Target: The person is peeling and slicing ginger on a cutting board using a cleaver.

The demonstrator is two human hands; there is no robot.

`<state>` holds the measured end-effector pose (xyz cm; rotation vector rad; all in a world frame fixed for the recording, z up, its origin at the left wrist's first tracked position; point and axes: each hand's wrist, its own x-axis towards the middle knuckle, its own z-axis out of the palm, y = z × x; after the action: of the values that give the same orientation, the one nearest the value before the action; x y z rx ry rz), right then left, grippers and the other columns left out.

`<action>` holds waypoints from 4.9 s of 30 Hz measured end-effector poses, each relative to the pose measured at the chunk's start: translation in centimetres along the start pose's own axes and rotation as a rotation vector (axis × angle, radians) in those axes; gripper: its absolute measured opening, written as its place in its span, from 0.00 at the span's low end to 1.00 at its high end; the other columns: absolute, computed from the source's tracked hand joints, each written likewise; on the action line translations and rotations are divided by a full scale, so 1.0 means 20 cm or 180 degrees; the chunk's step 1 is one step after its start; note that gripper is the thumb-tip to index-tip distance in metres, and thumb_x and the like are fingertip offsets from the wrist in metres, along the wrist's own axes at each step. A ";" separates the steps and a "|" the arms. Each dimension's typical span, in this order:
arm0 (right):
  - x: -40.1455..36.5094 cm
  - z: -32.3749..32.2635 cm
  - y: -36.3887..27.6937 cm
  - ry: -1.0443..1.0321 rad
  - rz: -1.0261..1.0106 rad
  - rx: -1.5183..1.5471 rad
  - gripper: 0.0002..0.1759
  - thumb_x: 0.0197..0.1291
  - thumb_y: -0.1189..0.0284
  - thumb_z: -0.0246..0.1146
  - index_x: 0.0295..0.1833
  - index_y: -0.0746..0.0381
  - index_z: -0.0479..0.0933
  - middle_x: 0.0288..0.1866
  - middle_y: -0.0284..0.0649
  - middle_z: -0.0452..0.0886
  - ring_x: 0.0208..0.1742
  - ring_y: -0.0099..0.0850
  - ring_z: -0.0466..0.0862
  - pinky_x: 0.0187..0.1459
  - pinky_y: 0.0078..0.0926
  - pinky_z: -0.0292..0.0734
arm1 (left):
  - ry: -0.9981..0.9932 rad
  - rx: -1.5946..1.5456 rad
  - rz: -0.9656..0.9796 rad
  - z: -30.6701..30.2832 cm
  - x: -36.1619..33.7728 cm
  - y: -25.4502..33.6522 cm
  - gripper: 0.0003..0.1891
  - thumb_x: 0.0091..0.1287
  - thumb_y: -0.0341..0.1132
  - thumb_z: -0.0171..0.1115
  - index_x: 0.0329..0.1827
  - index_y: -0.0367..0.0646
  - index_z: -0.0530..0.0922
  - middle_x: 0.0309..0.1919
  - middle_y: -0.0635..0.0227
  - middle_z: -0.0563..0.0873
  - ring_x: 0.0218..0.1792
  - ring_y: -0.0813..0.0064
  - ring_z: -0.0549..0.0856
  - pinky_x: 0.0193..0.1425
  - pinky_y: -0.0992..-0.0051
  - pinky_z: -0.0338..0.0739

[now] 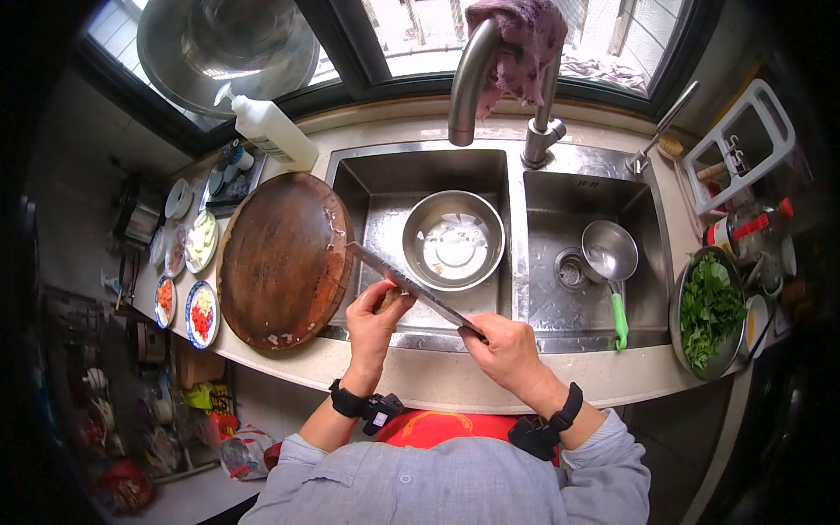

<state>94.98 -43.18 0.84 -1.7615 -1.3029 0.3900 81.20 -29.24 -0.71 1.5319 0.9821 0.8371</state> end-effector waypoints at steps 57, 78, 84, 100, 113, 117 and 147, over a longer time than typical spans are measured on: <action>0.01 -0.08 0.03 -0.0585 0.0044 0.0218 0.06 0.47 0.75 0.60 0.34 0.63 0.77 0.26 0.44 0.77 0.25 0.41 0.78 0.26 0.31 0.72 | -0.1271 -0.1351 -0.0955 -0.02 -0.01 0.01 0.22 0.56 0.23 0.60 0.55 0.41 0.67 0.27 0.76 0.74 0.19 0.89 0.67 0.16 0.88 0.57; -0.02 -0.04 -0.03 -0.0047 -0.0102 -0.0169 0.06 0.47 0.75 0.61 0.34 0.61 0.78 0.24 0.44 0.77 0.25 0.40 0.79 0.25 0.31 0.73 | -0.0512 -0.0293 -0.0424 0.03 -0.03 0.02 0.19 0.49 0.24 0.67 0.46 0.42 0.77 0.27 0.76 0.80 0.20 0.91 0.71 0.19 0.89 0.62; -0.02 -0.08 0.03 -0.0442 -0.0107 0.0242 0.07 0.47 0.76 0.60 0.35 0.61 0.78 0.26 0.43 0.78 0.25 0.40 0.79 0.26 0.31 0.73 | -0.1460 -0.0130 -0.0640 -0.04 0.03 0.04 0.25 0.47 0.23 0.68 0.52 0.43 0.75 0.28 0.77 0.78 0.23 0.90 0.72 0.21 0.89 0.64; -0.01 -0.06 0.03 -0.0245 -0.0152 0.0198 0.05 0.47 0.78 0.61 0.33 0.64 0.77 0.23 0.45 0.75 0.22 0.40 0.77 0.23 0.30 0.69 | -0.1140 -0.0571 -0.0979 -0.01 0.00 0.04 0.19 0.51 0.23 0.66 0.48 0.43 0.77 0.23 0.81 0.75 0.24 0.90 0.71 0.25 0.89 0.64; -0.03 0.00 -0.02 0.0369 -0.0414 -0.0416 0.18 0.40 0.80 0.60 0.42 0.58 0.76 0.22 0.39 0.74 0.21 0.36 0.76 0.22 0.30 0.71 | -0.0918 -0.1351 -0.1303 -0.01 -0.02 -0.02 0.22 0.58 0.28 0.60 0.57 0.42 0.69 0.32 0.76 0.76 0.24 0.89 0.71 0.21 0.89 0.61; -0.04 0.00 -0.02 0.0296 -0.0852 -0.0585 0.20 0.38 0.80 0.61 0.43 0.58 0.75 0.20 0.38 0.71 0.20 0.36 0.75 0.21 0.30 0.70 | -0.1026 -0.1924 -0.1507 0.00 -0.02 0.00 0.21 0.66 0.37 0.50 0.62 0.43 0.64 0.34 0.75 0.78 0.25 0.89 0.73 0.21 0.91 0.59; 0.05 -0.06 0.01 0.0561 -0.0196 -0.0351 0.13 0.47 0.78 0.60 0.42 0.58 0.78 0.23 0.42 0.75 0.23 0.38 0.78 0.24 0.31 0.71 | -0.0966 -0.2326 -0.1535 -0.07 0.00 0.13 0.15 0.61 0.25 0.54 0.51 0.42 0.66 0.48 0.59 0.78 0.33 0.82 0.76 0.31 0.86 0.68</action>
<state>96.25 -42.86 1.56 -1.7983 -1.2692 0.1269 80.38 -28.90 2.09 0.7195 0.6658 0.5069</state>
